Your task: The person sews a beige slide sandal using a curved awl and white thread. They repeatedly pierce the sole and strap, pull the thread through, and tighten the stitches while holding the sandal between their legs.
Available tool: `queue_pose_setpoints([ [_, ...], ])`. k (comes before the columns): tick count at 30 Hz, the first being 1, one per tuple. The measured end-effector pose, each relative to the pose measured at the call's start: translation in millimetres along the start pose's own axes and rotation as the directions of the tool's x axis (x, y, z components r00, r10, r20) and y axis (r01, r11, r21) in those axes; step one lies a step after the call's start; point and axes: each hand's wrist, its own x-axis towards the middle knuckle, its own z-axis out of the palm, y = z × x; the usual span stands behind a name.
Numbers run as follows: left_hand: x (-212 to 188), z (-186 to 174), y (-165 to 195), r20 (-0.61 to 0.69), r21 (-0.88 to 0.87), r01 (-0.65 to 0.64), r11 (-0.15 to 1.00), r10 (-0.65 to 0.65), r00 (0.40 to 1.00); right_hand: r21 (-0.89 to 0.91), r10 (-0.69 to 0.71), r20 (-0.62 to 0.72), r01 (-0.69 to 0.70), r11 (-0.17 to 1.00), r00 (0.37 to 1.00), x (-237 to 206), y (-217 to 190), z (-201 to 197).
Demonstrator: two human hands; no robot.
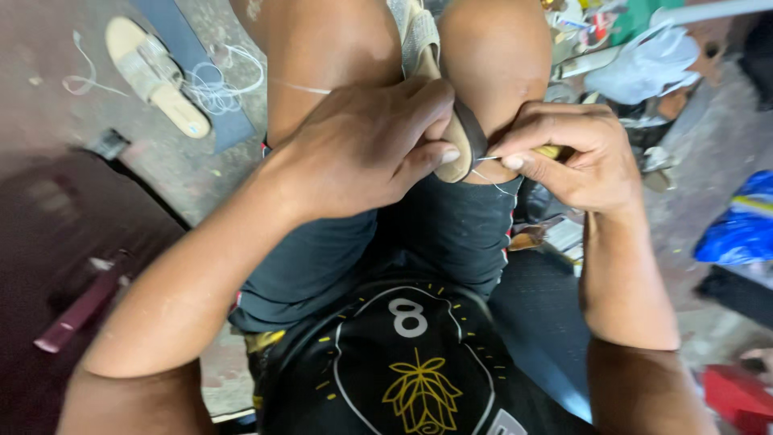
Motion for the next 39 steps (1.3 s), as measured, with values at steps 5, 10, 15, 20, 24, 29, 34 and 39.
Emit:
queue_pose_setpoints([
  [5, 2, 4, -7, -0.013, -0.003, -0.009, 1.0, 0.009, 1.0, 0.048, 0.034, -0.112, -0.029, 0.998, 0.993, -4, 13, 11],
  [10, -7, 8, -17, -0.089, -0.052, -0.104, 0.993, 0.099, 0.991, 0.078, 0.022, -0.131, -0.012, 0.997, 0.991, -4, 19, 15],
  [15, -11, 7, -23, -0.155, -0.096, -0.169, 0.981, 0.153, 0.976, 0.071, -0.002, -0.138, 0.012, 0.997, 0.99, 0, 18, 17],
  [20, -13, 11, -28, -0.165, -0.063, -0.172, 0.983, 0.16, 0.973, 0.08, -0.001, -0.118, 0.011, 0.997, 0.993, 5, 15, 18],
  [24, -16, 14, -30, -0.164, -0.064, -0.168, 0.984, 0.156, 0.974, 0.051, -0.004, -0.096, 0.009, 0.999, 0.995, 8, 12, 19],
  [29, -17, 16, -25, -0.196, -0.027, -0.136, 0.99, 0.129, 0.972, 0.002, 0.008, -0.076, -0.008, 1.0, 0.997, 13, 5, 20],
  [34, -15, 16, -23, -0.109, 0.002, -0.029, 1.0, 0.029, 0.994, -0.064, 0.01, -0.049, -0.013, 0.998, 0.999, 15, -3, 20],
  [39, -16, 18, -25, -0.103, 0.0, -0.031, 1.0, 0.031, 0.994, -0.098, 0.027, -0.037, -0.03, 0.995, 0.999, 18, -7, 20],
])
